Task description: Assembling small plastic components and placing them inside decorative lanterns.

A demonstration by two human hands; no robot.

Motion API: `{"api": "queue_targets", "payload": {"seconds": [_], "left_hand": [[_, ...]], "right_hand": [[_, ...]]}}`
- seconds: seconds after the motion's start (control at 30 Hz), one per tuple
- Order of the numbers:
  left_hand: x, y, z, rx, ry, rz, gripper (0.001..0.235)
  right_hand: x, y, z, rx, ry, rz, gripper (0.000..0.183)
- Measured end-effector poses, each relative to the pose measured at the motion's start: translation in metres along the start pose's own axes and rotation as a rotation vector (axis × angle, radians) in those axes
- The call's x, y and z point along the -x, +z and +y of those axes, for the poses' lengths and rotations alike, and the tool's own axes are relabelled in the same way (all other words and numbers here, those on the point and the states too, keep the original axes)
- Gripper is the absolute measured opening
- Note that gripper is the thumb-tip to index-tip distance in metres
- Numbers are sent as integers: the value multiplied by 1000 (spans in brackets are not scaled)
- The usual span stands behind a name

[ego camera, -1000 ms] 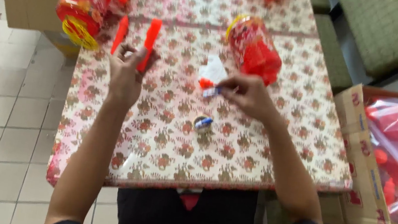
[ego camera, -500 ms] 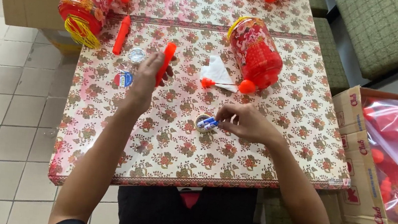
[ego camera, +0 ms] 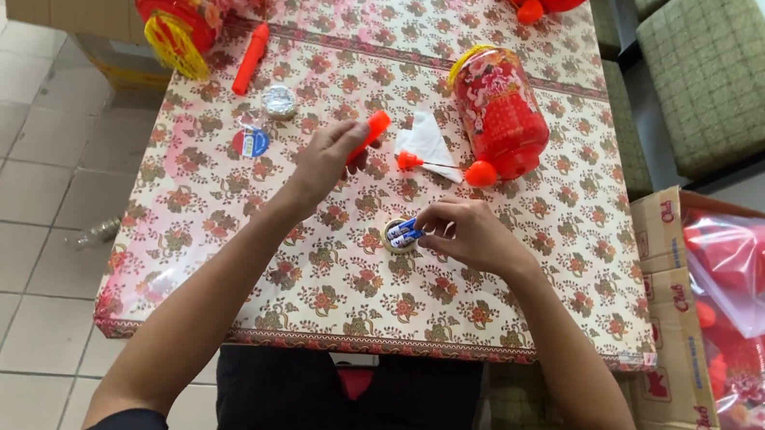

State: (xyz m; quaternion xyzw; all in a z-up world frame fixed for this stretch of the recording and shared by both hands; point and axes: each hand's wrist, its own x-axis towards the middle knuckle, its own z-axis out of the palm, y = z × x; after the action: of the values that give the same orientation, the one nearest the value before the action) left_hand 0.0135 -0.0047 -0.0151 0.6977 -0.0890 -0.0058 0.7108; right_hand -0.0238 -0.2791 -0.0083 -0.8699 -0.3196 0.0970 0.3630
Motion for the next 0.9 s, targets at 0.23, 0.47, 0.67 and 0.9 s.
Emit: {"api": "queue_targets", "payload": {"seconds": [0.23, 0.47, 0.67, 0.9], "left_hand": [[12, 12, 19, -152, 44, -110, 45], [7, 2, 14, -743, 131, -113, 49], [5, -2, -2, -1083, 166, -149, 40], [1, -4, -3, -1099, 183, -53, 38]], "right_hand": [[-20, -42, -20, 41, 64, 141, 20], [-37, -38, -15, 333, 2, 105, 25], [-43, -2, 27, 630, -110, 176, 27], [-68, 17, 61, 905, -223, 457, 37]]}}
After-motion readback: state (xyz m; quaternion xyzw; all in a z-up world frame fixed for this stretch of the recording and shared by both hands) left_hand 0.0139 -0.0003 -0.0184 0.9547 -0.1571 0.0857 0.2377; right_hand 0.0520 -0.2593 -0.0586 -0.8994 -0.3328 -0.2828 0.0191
